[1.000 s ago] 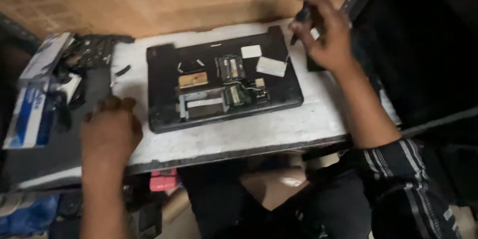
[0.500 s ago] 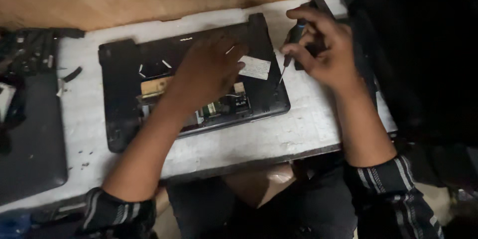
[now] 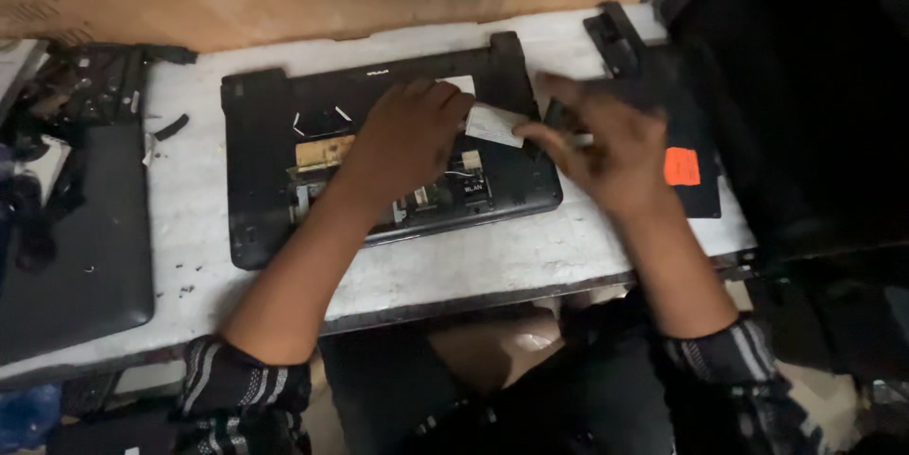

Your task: The person removes the battery from a laptop, then uses a screwdriver to remove screws and detach the bottom cover. They continue unscrewing internal components and place removed parts on the workbench.

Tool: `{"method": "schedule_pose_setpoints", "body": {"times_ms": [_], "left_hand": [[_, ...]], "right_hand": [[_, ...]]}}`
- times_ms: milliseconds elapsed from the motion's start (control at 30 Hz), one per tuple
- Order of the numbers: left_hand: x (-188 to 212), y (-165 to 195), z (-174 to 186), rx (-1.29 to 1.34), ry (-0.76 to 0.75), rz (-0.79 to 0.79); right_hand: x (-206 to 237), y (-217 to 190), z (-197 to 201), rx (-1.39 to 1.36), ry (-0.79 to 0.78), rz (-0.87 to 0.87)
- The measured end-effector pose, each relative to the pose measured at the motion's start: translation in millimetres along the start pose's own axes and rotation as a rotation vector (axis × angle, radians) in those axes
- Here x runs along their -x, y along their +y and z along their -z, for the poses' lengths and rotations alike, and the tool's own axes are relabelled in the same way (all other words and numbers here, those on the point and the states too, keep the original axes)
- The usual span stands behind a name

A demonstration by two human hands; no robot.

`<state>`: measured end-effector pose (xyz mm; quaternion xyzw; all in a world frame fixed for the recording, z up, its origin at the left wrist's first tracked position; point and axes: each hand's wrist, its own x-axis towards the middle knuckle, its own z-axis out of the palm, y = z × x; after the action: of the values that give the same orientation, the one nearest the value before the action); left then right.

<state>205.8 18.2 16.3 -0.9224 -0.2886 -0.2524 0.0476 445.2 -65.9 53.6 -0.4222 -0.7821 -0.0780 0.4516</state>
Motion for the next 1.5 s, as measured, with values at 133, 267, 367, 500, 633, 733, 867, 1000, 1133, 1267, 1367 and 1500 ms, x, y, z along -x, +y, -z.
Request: {"method": "schedule_pose_setpoints", "body": {"times_ms": [133, 267, 367, 500, 633, 733, 867, 1000, 1133, 1267, 1367, 1500], "left_hand": [[5, 2, -1, 0.022, 0.045, -0.011], [4, 8, 0, 0.041, 0.074, 0.006], [0, 17, 5, 0.205, 0.056, -0.016], [-11, 43, -5, 0.709, 0.131, 0.003], [-28, 54, -32, 0.962, -0.131, 0.205], [-33, 54, -50, 1.064, -0.039, 0.152], [-29, 54, -64, 1.031, 0.183, 0.204], [-30, 57, -70, 1.211, 0.075, 0.204], [-30, 56, -72, 1.16, 0.182, 0.218], [-31, 60, -75, 1.202, 0.181, 0.158], [-31, 62, -75, 1.125, 0.189, -0.047], [-30, 67, -72, 1.106, 0.245, 0.145]], "right_hand": [[15, -7, 4, -0.202, -0.013, -0.057], [18, -2, 2, -0.364, 0.006, -0.124], [18, 2, -2, -0.164, 0.148, -0.004], [20, 10, -4, -0.356, 0.134, -0.11], [22, 19, -3, -0.612, 0.088, -0.141], [25, 20, -3, -0.441, 0.088, -0.026], [25, 15, -11, -0.191, 0.171, -0.07], [26, 12, -10, -0.509, 0.09, -0.217], [23, 12, -9, -0.271, 0.182, 0.046], [22, 9, -7, -0.23, 0.194, -0.095], [20, 8, -6, -0.415, 0.173, -0.182], [18, 7, -4, -0.281, 0.198, -0.039]]}}
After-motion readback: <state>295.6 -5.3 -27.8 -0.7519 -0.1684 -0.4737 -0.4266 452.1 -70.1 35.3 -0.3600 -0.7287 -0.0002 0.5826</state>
